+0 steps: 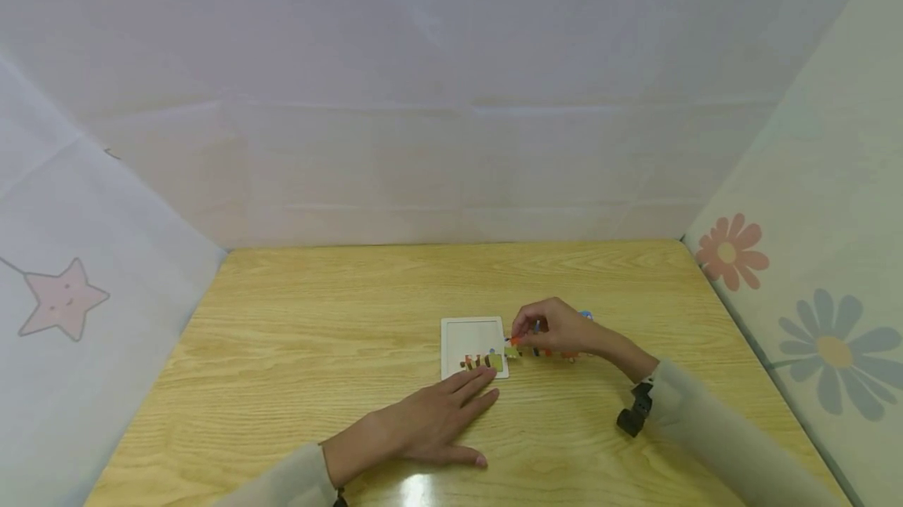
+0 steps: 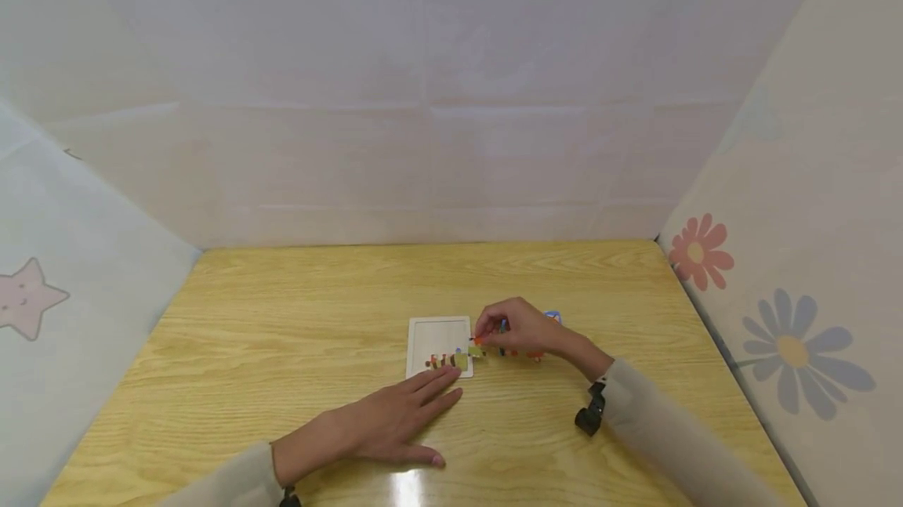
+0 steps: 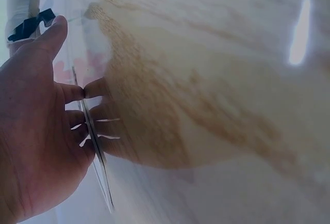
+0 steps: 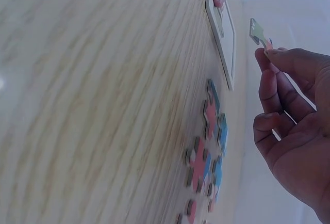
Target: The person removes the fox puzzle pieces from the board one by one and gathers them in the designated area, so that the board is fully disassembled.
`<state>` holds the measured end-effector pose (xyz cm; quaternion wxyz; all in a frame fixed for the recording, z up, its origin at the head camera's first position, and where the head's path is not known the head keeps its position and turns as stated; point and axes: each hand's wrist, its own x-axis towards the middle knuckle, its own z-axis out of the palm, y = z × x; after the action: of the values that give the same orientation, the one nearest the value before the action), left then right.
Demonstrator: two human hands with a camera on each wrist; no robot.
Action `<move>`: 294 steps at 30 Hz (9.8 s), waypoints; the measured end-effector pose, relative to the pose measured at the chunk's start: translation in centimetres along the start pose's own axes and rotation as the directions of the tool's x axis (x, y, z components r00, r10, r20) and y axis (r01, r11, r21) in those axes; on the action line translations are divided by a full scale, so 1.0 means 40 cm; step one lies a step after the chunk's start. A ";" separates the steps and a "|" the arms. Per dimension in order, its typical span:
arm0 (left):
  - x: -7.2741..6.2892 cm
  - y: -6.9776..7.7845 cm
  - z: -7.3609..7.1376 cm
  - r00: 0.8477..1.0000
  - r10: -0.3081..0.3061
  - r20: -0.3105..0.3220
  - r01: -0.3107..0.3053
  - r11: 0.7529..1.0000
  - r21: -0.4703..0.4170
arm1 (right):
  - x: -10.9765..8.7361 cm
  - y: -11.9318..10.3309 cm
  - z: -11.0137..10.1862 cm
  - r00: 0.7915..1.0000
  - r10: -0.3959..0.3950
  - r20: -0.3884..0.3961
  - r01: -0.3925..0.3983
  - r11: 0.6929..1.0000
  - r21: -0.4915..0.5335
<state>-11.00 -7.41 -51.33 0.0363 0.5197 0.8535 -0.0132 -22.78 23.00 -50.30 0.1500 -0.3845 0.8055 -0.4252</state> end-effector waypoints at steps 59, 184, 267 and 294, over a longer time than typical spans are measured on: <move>0.004 0.003 -0.005 1.000 -0.001 0.008 0.001 1.000 0.024 | -0.134 0.034 -0.003 0.995 -0.088 0.052 0.097 0.970 -0.222; 0.045 0.025 -0.012 1.000 0.012 0.015 -0.012 1.000 -0.009 | 0.155 -0.013 0.102 0.977 -0.055 0.206 0.071 0.995 -0.072; 0.046 0.026 -0.015 0.999 -0.006 0.048 0.006 1.000 -0.011 | -0.056 0.014 -0.034 0.995 0.052 0.090 -0.058 0.996 0.065; 0.047 0.025 -0.012 0.999 -0.004 0.046 0.005 1.000 -0.003 | -0.198 0.040 -0.071 0.995 0.027 0.101 -0.026 1.000 -0.010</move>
<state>-11.00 -5.25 -51.00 0.0566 0.5173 0.8536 -0.0241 -19.96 31.11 -50.57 0.1947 -0.3953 0.8037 -0.3998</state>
